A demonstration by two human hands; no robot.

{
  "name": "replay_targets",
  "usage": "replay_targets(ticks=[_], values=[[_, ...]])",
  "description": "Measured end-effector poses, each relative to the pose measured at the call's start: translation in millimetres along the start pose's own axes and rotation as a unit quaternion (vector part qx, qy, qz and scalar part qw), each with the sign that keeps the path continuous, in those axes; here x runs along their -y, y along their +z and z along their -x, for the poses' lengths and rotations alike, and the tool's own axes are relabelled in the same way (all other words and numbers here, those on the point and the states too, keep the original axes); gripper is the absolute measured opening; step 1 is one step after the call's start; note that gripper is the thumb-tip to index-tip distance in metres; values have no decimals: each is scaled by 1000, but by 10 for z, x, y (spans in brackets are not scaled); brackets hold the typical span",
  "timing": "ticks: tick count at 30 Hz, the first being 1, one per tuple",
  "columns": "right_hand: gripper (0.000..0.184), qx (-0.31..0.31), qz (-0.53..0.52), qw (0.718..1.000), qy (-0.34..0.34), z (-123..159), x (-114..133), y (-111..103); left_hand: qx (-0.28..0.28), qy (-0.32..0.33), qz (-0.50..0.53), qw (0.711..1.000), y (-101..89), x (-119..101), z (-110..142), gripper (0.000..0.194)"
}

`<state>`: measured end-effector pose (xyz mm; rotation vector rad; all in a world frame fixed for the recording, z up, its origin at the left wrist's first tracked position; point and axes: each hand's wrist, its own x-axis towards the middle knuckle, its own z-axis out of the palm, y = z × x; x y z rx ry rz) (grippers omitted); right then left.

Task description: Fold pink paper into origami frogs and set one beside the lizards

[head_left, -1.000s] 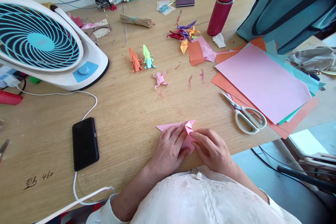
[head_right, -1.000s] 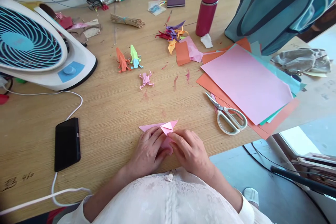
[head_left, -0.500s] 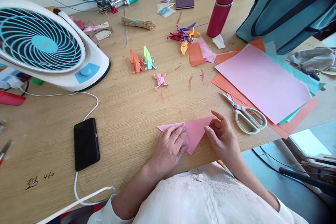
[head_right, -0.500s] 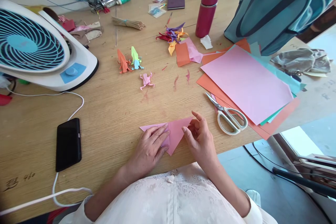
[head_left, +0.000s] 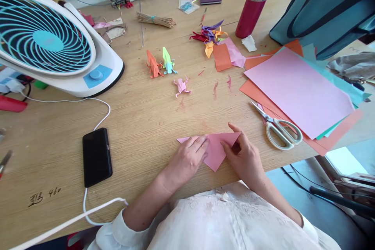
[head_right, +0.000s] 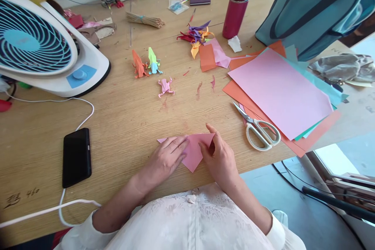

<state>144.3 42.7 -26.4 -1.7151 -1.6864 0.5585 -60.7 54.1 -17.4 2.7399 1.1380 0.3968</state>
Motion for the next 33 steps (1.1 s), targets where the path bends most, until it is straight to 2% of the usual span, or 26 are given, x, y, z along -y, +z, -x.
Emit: replay_targets(ticks=[6, 10, 14, 24, 26, 29, 33], values=[[40, -22, 45, 997, -50, -25, -56, 20, 24, 2, -65, 998, -60, 64, -85, 37], [38, -7, 54, 997, -48, -134, -84, -17, 24, -5, -57, 998, -84, 103, -134, 34], [35, 11, 41, 999, -34, -226, -90, -41, 18, 21, -39, 999, -120, 174, -195, 31], [47, 34, 33, 998, -27, -252, -35, -36, 17, 93, -73, 993, -135, 305, -240, 29], [42, 25, 32, 998, -52, -260, -16, -13, 20, 97, -79, 992, -141, 308, -243, 28], [25, 8, 27, 991, -133, -277, -10, 17, 25, 99, -78, 992, -143, 311, -247, 27], [21, 48, 24, 968, -247, -300, -28, -7, 23, 99, -71, 992, -131, 311, -249, 28]])
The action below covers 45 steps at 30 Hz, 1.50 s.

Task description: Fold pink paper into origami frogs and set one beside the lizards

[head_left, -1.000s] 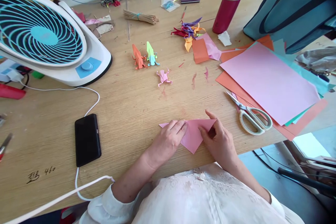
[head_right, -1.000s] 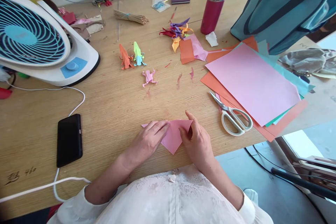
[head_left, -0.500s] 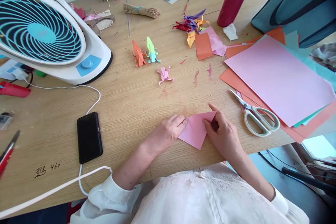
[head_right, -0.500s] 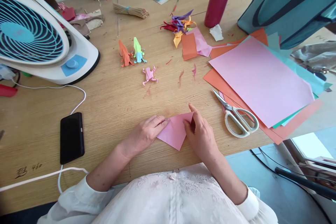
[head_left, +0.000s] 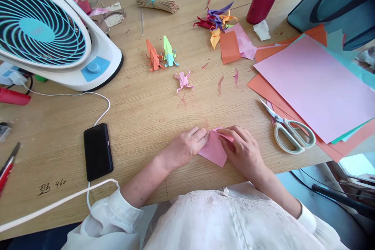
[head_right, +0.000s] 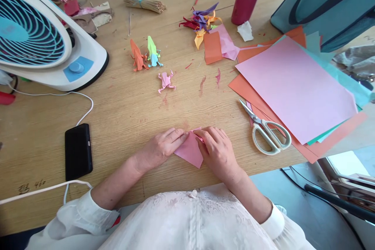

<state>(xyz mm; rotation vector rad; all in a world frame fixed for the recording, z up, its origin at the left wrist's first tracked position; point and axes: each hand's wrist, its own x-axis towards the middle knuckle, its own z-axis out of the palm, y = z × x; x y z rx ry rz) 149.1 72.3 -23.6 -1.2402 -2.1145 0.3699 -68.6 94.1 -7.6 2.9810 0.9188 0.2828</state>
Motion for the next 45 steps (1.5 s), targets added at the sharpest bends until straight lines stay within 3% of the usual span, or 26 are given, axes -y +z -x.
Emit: replay_targets(ticks=[6, 15, 24, 45], values=[[25, 81, 68, 989, -100, 44, -69, -94, -6, -9, 2, 1000, -5, -14, -14, 28], [40, 120, 80, 975, -166, 120, -192, -189, -4, -27, 22, 999, 18, -31, 5, 28], [44, 165, 82, 964, -194, 129, -211, -277, 13, -105, 24, 994, -2, -227, -43, 20], [44, 198, 72, 957, -200, 92, -187, -382, 1, -110, -20, 994, 2, -284, -27, 25]])
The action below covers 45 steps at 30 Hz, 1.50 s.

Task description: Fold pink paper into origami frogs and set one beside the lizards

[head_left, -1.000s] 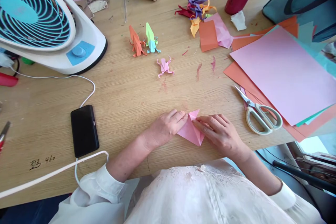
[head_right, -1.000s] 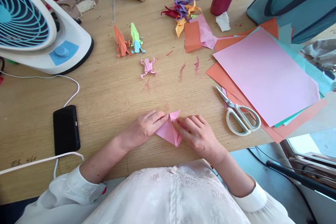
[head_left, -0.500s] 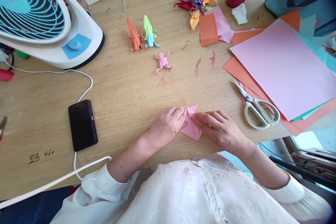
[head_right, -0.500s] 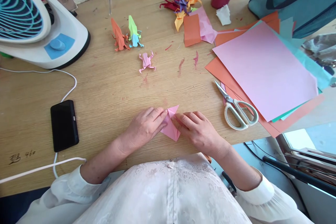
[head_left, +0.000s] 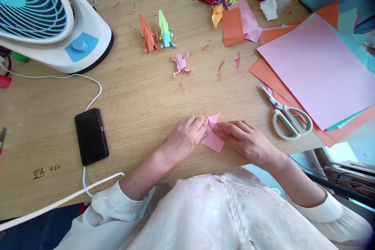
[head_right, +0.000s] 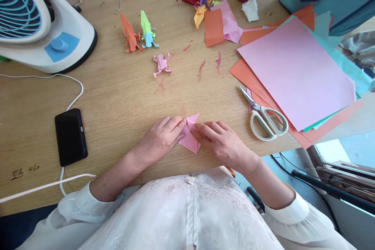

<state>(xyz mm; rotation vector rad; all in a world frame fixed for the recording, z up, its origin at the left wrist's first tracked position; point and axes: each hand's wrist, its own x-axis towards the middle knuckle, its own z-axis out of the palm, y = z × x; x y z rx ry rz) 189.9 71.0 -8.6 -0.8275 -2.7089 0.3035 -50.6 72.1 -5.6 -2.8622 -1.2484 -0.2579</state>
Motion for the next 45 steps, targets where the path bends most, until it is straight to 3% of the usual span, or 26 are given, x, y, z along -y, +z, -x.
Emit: replay_targets(ticks=[24, 45], values=[[39, 13, 18, 999, -27, 6, -4, -16, -10, 9, 9, 1000, 17, 25, 6, 25], [38, 17, 21, 999, -36, 35, -35, 2, 14, -14, 46, 999, 38, -9, 33, 26]])
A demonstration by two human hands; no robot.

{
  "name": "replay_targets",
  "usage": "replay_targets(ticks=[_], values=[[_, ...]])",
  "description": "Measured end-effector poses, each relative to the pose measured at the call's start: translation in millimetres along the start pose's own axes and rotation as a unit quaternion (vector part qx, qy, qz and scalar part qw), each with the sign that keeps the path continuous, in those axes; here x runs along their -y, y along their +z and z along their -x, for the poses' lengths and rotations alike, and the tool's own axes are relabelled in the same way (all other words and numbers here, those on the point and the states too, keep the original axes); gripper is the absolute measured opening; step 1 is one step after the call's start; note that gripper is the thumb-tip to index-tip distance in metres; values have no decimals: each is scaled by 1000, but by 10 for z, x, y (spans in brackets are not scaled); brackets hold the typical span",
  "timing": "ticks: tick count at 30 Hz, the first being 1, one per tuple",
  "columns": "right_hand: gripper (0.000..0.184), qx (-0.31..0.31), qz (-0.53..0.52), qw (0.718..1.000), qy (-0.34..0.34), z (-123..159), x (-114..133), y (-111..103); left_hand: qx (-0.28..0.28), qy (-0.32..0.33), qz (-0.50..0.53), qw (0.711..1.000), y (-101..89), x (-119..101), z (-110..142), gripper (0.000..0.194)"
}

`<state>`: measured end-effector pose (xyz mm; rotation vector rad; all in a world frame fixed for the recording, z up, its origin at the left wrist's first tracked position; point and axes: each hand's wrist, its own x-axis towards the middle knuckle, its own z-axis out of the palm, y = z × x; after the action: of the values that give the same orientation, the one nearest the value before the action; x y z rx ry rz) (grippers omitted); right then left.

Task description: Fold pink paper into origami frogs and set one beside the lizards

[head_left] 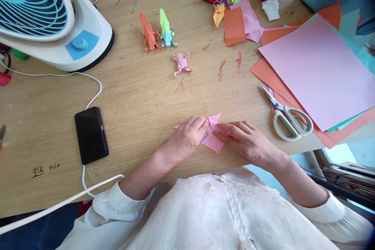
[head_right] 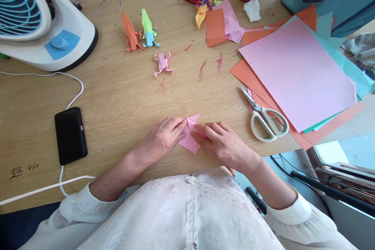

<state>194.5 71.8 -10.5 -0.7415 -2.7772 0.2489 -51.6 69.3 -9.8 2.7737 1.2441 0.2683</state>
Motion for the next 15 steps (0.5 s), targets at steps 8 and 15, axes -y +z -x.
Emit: replay_targets(ticks=[8, 15], values=[[38, -9, -25, 1000, 4, 17, -11, 6, -17, 6, 19, 1000, 16, 6, 5, 25], [38, -7, -22, 1000, 0, 22, -14, 5, -17, 6, 19, 1000, 21, 14, 11, 24]])
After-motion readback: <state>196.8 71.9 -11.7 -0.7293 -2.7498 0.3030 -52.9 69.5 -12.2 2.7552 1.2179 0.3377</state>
